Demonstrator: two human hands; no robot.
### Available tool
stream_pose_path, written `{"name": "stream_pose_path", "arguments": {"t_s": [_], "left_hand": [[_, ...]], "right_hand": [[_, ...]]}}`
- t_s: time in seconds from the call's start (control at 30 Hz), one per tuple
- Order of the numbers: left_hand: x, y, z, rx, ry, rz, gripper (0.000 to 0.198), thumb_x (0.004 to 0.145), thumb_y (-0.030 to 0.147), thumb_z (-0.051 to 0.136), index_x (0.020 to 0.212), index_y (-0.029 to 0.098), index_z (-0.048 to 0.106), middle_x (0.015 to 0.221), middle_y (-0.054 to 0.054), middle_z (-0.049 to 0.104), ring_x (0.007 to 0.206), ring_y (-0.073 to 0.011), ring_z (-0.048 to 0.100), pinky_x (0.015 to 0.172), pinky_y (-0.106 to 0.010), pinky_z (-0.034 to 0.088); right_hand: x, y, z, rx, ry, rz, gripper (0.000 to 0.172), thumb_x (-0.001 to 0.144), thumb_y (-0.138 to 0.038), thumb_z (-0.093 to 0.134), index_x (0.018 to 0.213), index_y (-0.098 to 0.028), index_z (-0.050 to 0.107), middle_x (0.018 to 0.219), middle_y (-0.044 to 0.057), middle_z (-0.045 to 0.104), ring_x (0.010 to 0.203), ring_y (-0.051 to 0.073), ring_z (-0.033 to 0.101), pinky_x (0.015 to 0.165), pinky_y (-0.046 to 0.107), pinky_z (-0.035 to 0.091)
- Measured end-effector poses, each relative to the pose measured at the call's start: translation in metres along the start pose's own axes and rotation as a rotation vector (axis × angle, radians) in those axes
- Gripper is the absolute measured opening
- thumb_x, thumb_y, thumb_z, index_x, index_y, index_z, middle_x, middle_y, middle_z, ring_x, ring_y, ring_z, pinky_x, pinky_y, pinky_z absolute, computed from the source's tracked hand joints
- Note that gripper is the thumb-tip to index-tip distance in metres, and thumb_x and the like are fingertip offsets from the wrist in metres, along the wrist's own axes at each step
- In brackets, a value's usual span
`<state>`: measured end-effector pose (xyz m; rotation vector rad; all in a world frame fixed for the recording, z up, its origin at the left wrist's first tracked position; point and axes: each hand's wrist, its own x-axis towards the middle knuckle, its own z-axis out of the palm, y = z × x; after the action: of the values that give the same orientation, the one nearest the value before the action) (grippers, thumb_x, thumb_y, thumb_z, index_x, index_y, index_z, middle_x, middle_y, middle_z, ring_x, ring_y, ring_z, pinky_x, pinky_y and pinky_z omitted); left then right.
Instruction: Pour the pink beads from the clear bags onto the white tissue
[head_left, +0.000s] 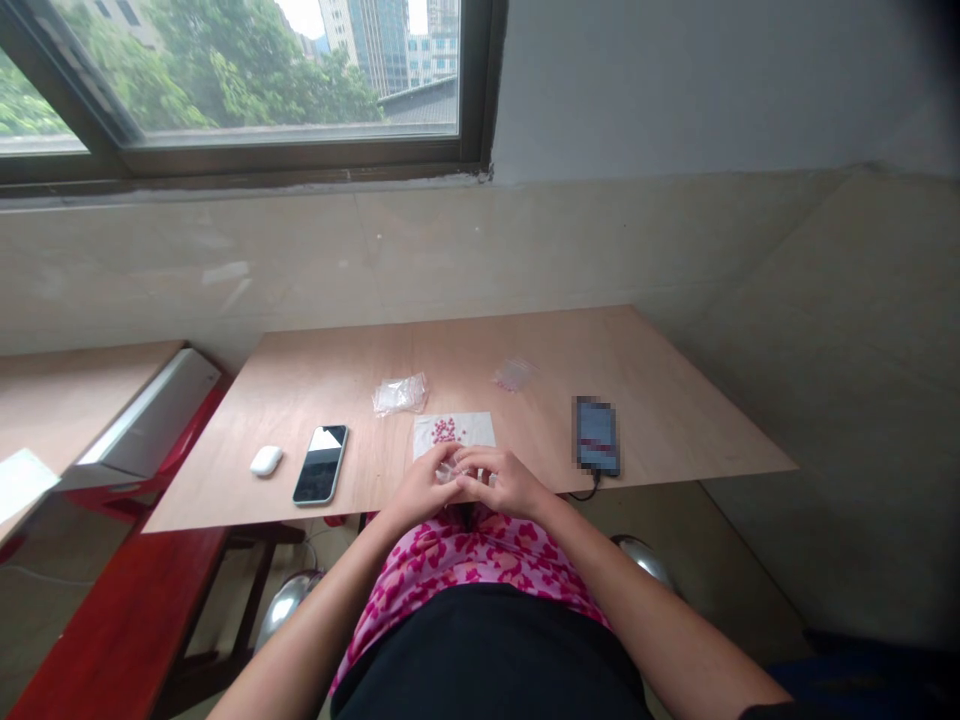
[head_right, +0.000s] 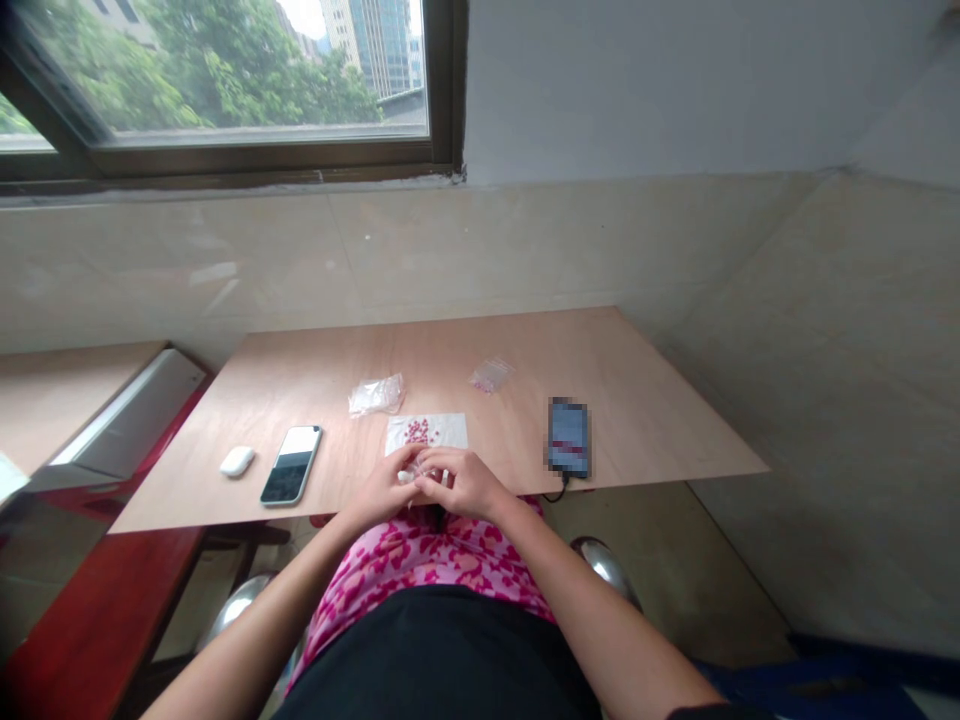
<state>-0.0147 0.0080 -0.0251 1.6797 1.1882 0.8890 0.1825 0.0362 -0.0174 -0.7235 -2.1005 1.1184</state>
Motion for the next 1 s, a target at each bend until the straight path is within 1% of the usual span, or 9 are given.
{"name": "stream_pose_path", "arguments": {"t_s": [0.07, 0.17, 0.27, 0.37, 0.5, 0.67, 0.77, 0.87, 1.0], "left_hand": [[0.000, 0.000, -0.002, -0.093, -0.076, -0.047, 0.038, 0.081, 0.033, 0.069, 0.115, 0.018, 0.064, 0.111, -0.007, 0.069, 0.102, -0.0261, 0.063, 0.094, -0.038, 0.049], [0.000, 0.003, -0.007, -0.256, -0.212, -0.134, 0.027, 0.083, 0.029, 0.065, 0.107, 0.017, 0.066, 0.103, -0.005, 0.069, 0.097, -0.0231, 0.063, 0.088, -0.034, 0.049], [-0.001, 0.006, -0.009, -0.340, -0.280, -0.242, 0.026, 0.086, 0.034, 0.065, 0.103, 0.015, 0.068, 0.098, -0.005, 0.068, 0.090, -0.0205, 0.063, 0.081, -0.031, 0.048], [-0.001, 0.008, -0.010, -0.394, -0.297, -0.304, 0.034, 0.086, 0.044, 0.069, 0.103, 0.014, 0.070, 0.096, -0.006, 0.068, 0.086, -0.0194, 0.062, 0.077, -0.029, 0.047], [-0.001, 0.007, -0.010, -0.498, -0.256, -0.323, 0.041, 0.089, 0.052, 0.067, 0.105, 0.015, 0.071, 0.100, -0.007, 0.069, 0.088, -0.0191, 0.062, 0.077, -0.027, 0.047], [0.001, 0.002, -0.012, -0.449, -0.240, -0.303, 0.042, 0.087, 0.054, 0.071, 0.102, 0.014, 0.073, 0.101, -0.008, 0.071, 0.094, -0.0214, 0.063, 0.082, -0.029, 0.048], [0.002, 0.003, -0.015, -0.412, -0.213, -0.256, 0.040, 0.090, 0.052, 0.069, 0.106, 0.016, 0.072, 0.103, -0.008, 0.071, 0.094, -0.0213, 0.064, 0.085, -0.030, 0.048], [0.003, 0.006, -0.023, -0.306, -0.167, -0.226, 0.041, 0.093, 0.053, 0.064, 0.115, 0.018, 0.070, 0.109, -0.008, 0.072, 0.095, -0.0226, 0.065, 0.083, -0.031, 0.049], [0.007, -0.003, -0.046, 0.064, 0.005, -0.161, 0.042, 0.090, 0.056, 0.065, 0.111, 0.020, 0.070, 0.111, -0.009, 0.072, 0.097, -0.0260, 0.067, 0.083, -0.035, 0.050]], "right_hand": [[-0.002, 0.000, 0.002, -0.075, -0.027, -0.021, 0.022, 0.091, -0.033, 0.068, 0.108, -0.020, 0.075, 0.113, 0.009, 0.073, 0.098, 0.023, 0.069, 0.084, 0.032, 0.053], [-0.004, -0.001, 0.004, -0.122, -0.086, 0.016, 0.027, 0.091, -0.032, 0.067, 0.116, -0.022, 0.072, 0.100, 0.005, 0.074, 0.079, 0.018, 0.067, 0.072, 0.027, 0.051], [-0.004, -0.001, 0.003, -0.125, -0.112, 0.030, 0.015, 0.091, -0.030, 0.066, 0.100, -0.021, 0.074, 0.083, 0.002, 0.072, 0.067, 0.016, 0.062, 0.064, 0.025, 0.047], [-0.003, -0.001, 0.000, -0.079, -0.104, 0.008, 0.020, 0.095, -0.030, 0.061, 0.084, -0.019, 0.073, 0.081, 0.003, 0.071, 0.071, 0.016, 0.062, 0.068, 0.025, 0.047], [-0.001, -0.001, -0.002, 0.017, -0.075, 0.014, 0.023, 0.096, -0.032, 0.060, 0.084, -0.018, 0.072, 0.087, 0.004, 0.071, 0.073, 0.015, 0.062, 0.066, 0.024, 0.047], [0.000, -0.002, -0.001, 0.057, -0.060, 0.035, 0.028, 0.097, -0.037, 0.059, 0.083, -0.018, 0.074, 0.083, 0.004, 0.072, 0.072, 0.016, 0.064, 0.066, 0.025, 0.048], [0.000, 0.001, -0.002, 0.149, 0.015, 0.114, 0.029, 0.097, -0.042, 0.059, 0.094, -0.018, 0.076, 0.091, 0.006, 0.075, 0.069, 0.016, 0.068, 0.063, 0.025, 0.052], [0.002, 0.012, -0.007, 0.173, 0.190, 0.228, 0.033, 0.097, -0.045, 0.059, 0.102, -0.017, 0.076, 0.080, 0.005, 0.074, 0.063, 0.016, 0.068, 0.058, 0.025, 0.053], [0.006, 0.040, -0.013, 0.082, 0.455, 0.351, 0.031, 0.095, -0.041, 0.058, 0.100, -0.017, 0.076, 0.093, 0.009, 0.078, 0.082, 0.022, 0.074, 0.068, 0.029, 0.060]]}}
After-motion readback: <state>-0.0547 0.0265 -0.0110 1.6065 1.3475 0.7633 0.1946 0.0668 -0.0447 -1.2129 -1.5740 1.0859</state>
